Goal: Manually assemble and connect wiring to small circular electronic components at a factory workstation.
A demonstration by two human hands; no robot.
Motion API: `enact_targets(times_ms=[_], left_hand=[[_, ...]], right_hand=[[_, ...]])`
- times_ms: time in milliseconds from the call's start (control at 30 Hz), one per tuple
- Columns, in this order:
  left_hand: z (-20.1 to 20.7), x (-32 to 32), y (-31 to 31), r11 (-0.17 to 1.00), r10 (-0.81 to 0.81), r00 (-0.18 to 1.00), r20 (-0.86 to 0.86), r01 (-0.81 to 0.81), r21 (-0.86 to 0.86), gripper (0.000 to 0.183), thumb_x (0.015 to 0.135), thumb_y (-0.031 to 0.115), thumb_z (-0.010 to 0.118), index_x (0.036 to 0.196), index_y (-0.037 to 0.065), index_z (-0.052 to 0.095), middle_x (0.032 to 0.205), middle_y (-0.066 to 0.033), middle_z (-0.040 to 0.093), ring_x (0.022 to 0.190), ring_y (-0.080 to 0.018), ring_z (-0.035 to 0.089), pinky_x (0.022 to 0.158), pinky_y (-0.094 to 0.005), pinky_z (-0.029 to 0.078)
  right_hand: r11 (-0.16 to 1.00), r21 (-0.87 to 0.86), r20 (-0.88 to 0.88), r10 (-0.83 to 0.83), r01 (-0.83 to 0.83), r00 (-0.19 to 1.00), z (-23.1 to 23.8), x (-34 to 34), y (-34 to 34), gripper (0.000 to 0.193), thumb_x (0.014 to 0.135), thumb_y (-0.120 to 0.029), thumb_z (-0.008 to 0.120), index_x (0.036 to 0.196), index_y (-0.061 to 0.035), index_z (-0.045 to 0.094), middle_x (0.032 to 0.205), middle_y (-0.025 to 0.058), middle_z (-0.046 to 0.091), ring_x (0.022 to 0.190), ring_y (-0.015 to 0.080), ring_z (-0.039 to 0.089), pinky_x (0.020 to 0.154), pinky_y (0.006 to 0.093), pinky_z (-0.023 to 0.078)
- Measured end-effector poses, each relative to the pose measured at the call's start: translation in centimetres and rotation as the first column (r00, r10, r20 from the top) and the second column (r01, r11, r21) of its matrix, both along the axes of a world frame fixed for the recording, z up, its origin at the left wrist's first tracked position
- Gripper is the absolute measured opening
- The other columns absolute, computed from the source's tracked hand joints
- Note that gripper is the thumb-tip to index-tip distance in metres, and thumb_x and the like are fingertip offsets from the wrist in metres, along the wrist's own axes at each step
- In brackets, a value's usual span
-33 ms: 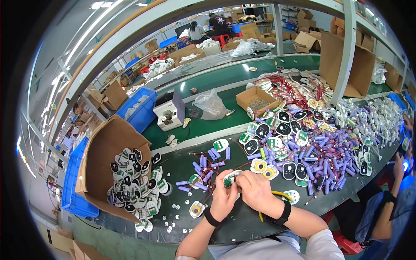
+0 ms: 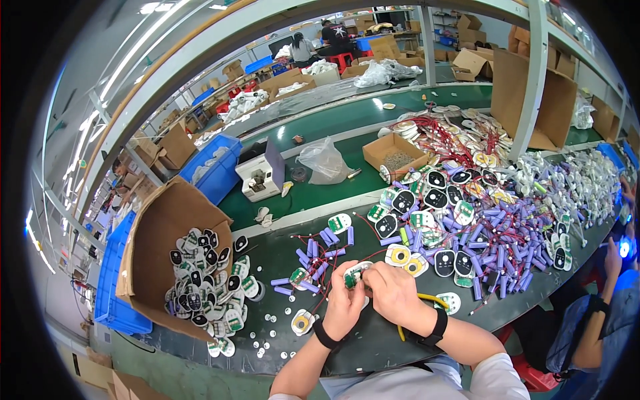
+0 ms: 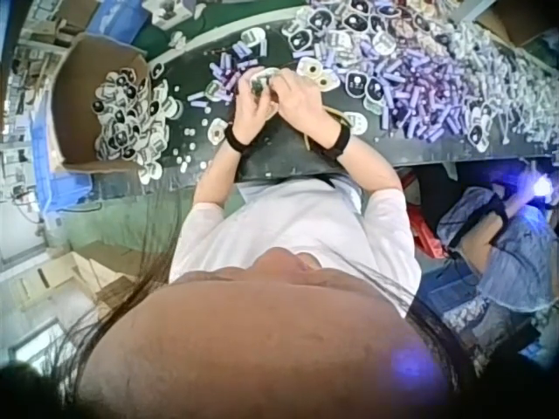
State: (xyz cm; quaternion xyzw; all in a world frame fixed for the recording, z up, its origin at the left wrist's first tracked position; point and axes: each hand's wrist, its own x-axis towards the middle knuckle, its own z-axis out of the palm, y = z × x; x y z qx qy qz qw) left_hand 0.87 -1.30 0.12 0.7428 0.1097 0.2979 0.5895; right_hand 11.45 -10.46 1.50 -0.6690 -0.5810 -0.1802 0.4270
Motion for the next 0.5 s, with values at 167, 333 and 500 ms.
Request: enact_targets(times_ms=[167,333,500], left_hand=[[0.3,-0.1,-0.3,0.994,-0.029,1.0,-0.008,0.028,-0.11,0.039,0.092,-0.002,0.039,0.129,0.005,0.028,0.113,-0.01,0.047,0.099,-0.0146,0.052,0.081,-0.0272,0.05],[-0.1,-0.2,-0.2,0.999,0.035,0.999,-0.033,-0.035,-0.028,0.037,0.094,0.003,0.038,0.13,0.006,0.027,0.114,-0.0094,0.046,0.102,-0.0135,0.05,0.082,-0.0291,0.05],[0.0,0.0,0.9,0.95,-0.037,0.997,0.074,0.058,-0.307,0.035,0.094,0.003,0.041,0.127,0.0,0.03,0.114,-0.0127,0.049,0.098,-0.0166,0.054,0.077,-0.029,0.052]], right_hand=[[1.0,0.0,0.02,0.022,-0.022,1.0,-1.1,-0.3,0.3,0.023,0.064,-0.006,0.063,0.084,-0.0017,0.053,0.08,0.0094,0.053,0.063,0.0227,0.056,0.053,0.0317,0.043],[0.995,0.099,0.028,-0.001,-0.002,1.0,-0.9,-0.9,0.8,0.023,0.064,-0.007,0.065,0.083,-0.0024,0.053,0.083,0.011,0.056,0.067,0.0233,0.059,0.056,0.0318,0.046],[0.995,0.086,-0.03,0.056,-0.053,0.998,-0.6,-0.1,0.8,0.019,0.065,-0.005,0.065,0.081,-0.0043,0.054,0.08,0.0084,0.057,0.065,0.0231,0.059,0.054,0.0323,0.046]])
